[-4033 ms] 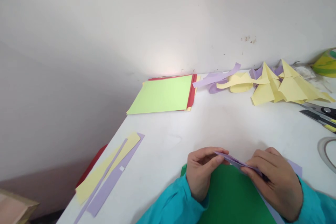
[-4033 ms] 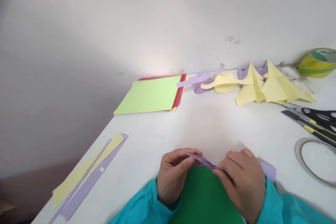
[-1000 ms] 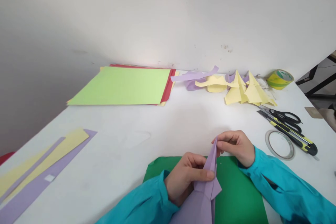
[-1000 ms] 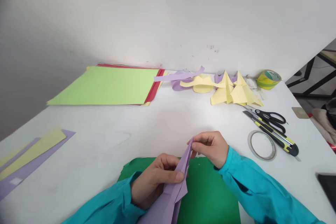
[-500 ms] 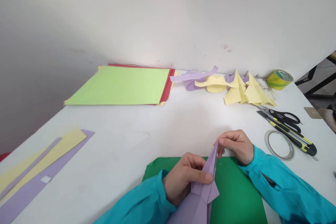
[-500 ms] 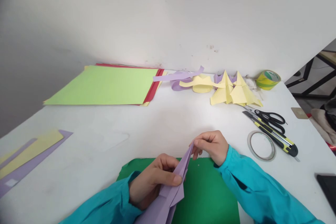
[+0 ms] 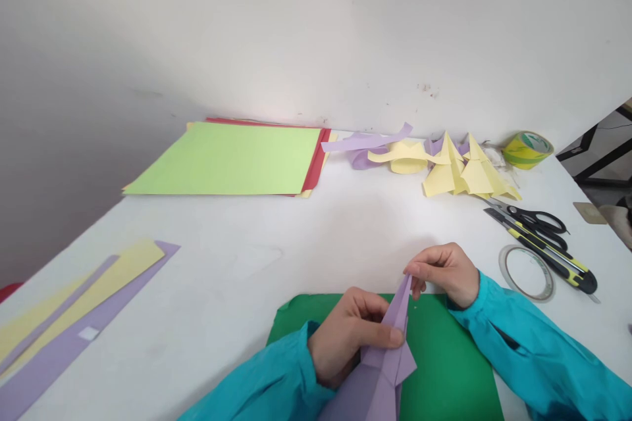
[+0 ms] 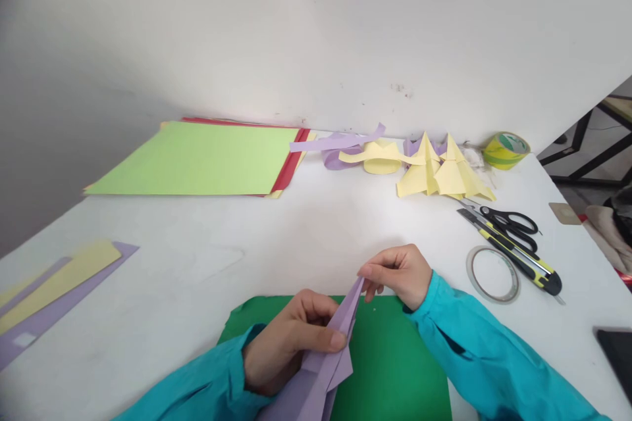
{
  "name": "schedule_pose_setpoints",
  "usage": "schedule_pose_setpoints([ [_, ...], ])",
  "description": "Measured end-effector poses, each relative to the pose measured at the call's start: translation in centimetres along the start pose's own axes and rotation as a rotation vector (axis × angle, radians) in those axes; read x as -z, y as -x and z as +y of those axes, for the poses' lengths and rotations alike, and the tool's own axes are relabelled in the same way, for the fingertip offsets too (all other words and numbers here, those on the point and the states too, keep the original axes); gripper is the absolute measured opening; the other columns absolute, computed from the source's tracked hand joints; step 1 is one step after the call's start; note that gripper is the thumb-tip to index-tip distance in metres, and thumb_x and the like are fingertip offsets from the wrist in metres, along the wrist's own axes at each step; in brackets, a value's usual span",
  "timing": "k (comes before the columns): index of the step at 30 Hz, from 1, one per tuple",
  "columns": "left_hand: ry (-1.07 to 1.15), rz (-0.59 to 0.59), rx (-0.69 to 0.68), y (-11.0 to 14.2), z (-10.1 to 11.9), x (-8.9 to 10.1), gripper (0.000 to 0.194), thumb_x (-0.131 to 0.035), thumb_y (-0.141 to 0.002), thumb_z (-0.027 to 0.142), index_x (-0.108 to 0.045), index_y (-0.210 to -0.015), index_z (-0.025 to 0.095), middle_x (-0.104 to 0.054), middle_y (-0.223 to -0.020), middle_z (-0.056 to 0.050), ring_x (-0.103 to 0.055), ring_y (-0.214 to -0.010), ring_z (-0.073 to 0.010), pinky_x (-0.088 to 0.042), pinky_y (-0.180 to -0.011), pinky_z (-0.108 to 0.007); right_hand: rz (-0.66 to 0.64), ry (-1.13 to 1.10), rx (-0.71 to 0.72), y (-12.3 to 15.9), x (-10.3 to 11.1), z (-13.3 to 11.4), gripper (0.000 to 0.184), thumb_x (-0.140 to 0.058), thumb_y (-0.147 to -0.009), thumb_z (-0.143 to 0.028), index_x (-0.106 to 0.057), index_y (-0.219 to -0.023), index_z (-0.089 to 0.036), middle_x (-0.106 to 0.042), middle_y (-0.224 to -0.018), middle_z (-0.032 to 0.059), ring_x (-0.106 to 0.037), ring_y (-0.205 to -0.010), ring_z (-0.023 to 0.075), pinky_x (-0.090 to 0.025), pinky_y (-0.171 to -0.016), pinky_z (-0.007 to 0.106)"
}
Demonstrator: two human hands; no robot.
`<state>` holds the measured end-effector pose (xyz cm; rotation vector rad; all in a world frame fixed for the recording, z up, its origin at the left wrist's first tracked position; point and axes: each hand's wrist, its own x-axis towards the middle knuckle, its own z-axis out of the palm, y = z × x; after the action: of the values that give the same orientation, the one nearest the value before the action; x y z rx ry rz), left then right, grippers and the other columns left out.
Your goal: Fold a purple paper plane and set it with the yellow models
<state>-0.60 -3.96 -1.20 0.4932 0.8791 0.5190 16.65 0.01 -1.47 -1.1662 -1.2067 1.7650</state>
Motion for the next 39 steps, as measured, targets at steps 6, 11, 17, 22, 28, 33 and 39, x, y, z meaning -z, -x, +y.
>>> schedule_pose_setpoints([
  [6, -0.006, -0.011, 0.011, 0.01, -0.01, 0.04, 0.009, -0.072, -0.044, 0.016, -0.067, -0.049, 0.011, -0.059, -0.043, -0.003, -0.048, -0.036, -0.0092, -0.031, -0.037, -0.019, -0.023, -0.021, -0.009, -0.08, 0.15, 0.09, 0.030, -0.069, -0.063, -0.042, -0.064, -0.062, -0.012, -0.063, -0.050, 0.0023, -0.058, -0.042, 0.0105, -0.042, -0.042, 0.020],
  [11, -0.005, -0.003, 0.000, 0.00, -0.06, 0.04, 0.009, -0.072, -0.044, 0.016, -0.066, -0.048, 0.011, -0.059, -0.042, -0.002, -0.048, -0.036, -0.0096, -0.031, -0.037, -0.020, -0.039, -0.025, 0.003, -0.09, 0.13, 0.08, 0.032, -0.068, -0.064, -0.043, -0.064, -0.063, -0.012, -0.063, -0.051, 0.0018, -0.058, -0.043, 0.0108, -0.043, -0.043, 0.021],
  [17, -0.014, 0.005, 0.002, -0.07, -0.05, 0.01, 0.009, -0.073, -0.043, 0.017, -0.066, -0.047, 0.012, -0.058, -0.041, -0.002, -0.047, -0.035, -0.0088, -0.030, -0.036, -0.019, -0.053, -0.015, 0.012, -0.05, -0.03, -0.11, 0.033, -0.066, -0.065, -0.045, -0.063, -0.065, -0.012, -0.063, -0.050, 0.0010, -0.057, -0.043, 0.0105, -0.044, -0.045, 0.022],
  [22, -0.010, 0.005, 0.001, -0.02, -0.23, 0.01, 0.011, -0.074, -0.043, 0.017, -0.066, -0.048, 0.011, -0.058, -0.041, -0.002, -0.047, -0.035, -0.0087, -0.030, -0.036, -0.019, -0.059, -0.008, 0.013, -0.06, -0.09, -0.13, 0.035, -0.065, -0.066, -0.048, -0.062, -0.064, -0.013, -0.063, -0.050, 0.0012, -0.057, -0.044, 0.0104, -0.044, -0.046, 0.023],
  [28, -0.042, 0.021, -0.014, -0.03, -0.73, 0.13, 0.017, -0.077, -0.043, 0.021, -0.068, -0.053, 0.011, -0.063, -0.048, -0.004, -0.051, -0.040, -0.0117, -0.036, -0.040, -0.021, -0.044, -0.025, -0.009, -0.15, 0.30, -0.05, 0.041, -0.061, -0.068, -0.052, -0.063, -0.065, -0.011, -0.064, -0.052, 0.0038, -0.059, -0.045, 0.0123, -0.043, -0.046, 0.024],
  [33, -0.045, 0.020, -0.017, -0.08, -0.71, 0.19, 0.016, -0.076, -0.043, 0.021, -0.068, -0.053, 0.011, -0.064, -0.049, -0.005, -0.052, -0.040, -0.0122, -0.037, -0.040, -0.020, -0.014, 0.052, 0.016, 0.04, 0.33, -0.03, 0.031, -0.069, -0.064, -0.042, -0.062, -0.061, -0.012, -0.063, -0.052, 0.0020, -0.057, -0.043, 0.0104, -0.042, -0.044, 0.021],
  [39, -0.022, 0.015, -0.004, -0.01, -0.63, 0.11, 0.015, -0.076, -0.043, 0.020, -0.067, -0.052, 0.010, -0.063, -0.047, -0.004, -0.051, -0.039, -0.0110, -0.036, -0.039, -0.019, -0.027, 0.039, 0.073, 0.12, 0.13, 0.04, 0.030, -0.066, -0.068, -0.041, -0.061, -0.062, -0.012, -0.063, -0.052, 0.0015, -0.058, -0.044, 0.0107, -0.046, -0.046, 0.022],
])
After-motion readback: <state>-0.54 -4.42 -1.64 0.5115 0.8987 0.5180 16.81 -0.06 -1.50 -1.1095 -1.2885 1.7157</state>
